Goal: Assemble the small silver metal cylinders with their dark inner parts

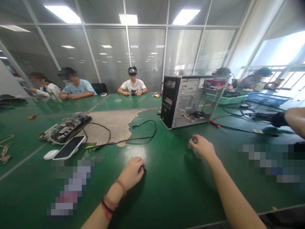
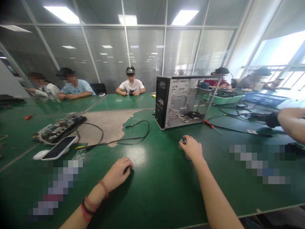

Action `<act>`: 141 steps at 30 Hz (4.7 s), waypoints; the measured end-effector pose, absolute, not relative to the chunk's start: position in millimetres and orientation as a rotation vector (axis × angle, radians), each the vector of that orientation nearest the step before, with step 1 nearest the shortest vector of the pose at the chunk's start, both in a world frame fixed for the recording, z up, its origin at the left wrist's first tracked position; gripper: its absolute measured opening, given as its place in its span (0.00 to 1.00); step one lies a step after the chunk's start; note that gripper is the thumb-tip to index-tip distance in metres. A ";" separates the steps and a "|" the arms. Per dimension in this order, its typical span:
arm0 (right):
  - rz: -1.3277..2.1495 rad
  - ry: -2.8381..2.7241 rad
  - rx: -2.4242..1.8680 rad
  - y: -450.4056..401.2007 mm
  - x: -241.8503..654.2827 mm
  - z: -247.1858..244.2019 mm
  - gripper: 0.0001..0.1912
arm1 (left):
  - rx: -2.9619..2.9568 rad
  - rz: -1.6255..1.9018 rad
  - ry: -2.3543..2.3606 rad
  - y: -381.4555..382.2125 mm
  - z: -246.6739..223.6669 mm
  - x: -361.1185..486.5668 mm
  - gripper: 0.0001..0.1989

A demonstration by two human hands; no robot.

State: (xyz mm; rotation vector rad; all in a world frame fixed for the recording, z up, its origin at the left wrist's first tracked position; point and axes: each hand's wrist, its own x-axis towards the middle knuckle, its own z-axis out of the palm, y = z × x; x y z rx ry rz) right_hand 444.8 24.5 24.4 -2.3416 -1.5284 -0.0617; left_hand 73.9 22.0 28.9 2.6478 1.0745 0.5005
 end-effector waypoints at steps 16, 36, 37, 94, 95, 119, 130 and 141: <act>-0.342 -1.697 -1.984 27.6 417.7 29.3 0.15 | 2.611 0.512 1.079 17.5 30.8 72.2 0.09; 0.455 -2.054 -1.076 -14.2 269.2 -1.2 0.18 | 2.576 0.549 1.117 18.7 25.8 70.4 0.10; 0.469 -2.054 -1.077 -14.4 269.4 -1.4 0.19 | 2.574 0.547 1.113 18.2 25.9 70.8 0.10; 0.488 -1.977 -1.109 -12.5 270.0 -3.0 0.18 | 2.543 0.546 1.070 15.6 29.6 74.6 0.13; 0.508 -1.958 -1.103 -12.5 270.2 -2.6 0.18 | 2.543 0.545 1.069 15.5 29.9 74.6 0.13; 1.108 -1.493 -0.984 -11.0 267.6 -2.4 0.17 | 2.531 0.529 1.054 14.8 29.1 76.1 0.12; 1.327 -1.300 -0.951 -8.1 265.7 -3.8 0.20 | 2.556 0.531 1.076 15.4 26.7 77.1 0.12; 1.619 -0.972 -0.964 -6.3 268.1 -5.1 0.23 | 2.583 0.507 1.072 15.7 28.8 77.0 0.11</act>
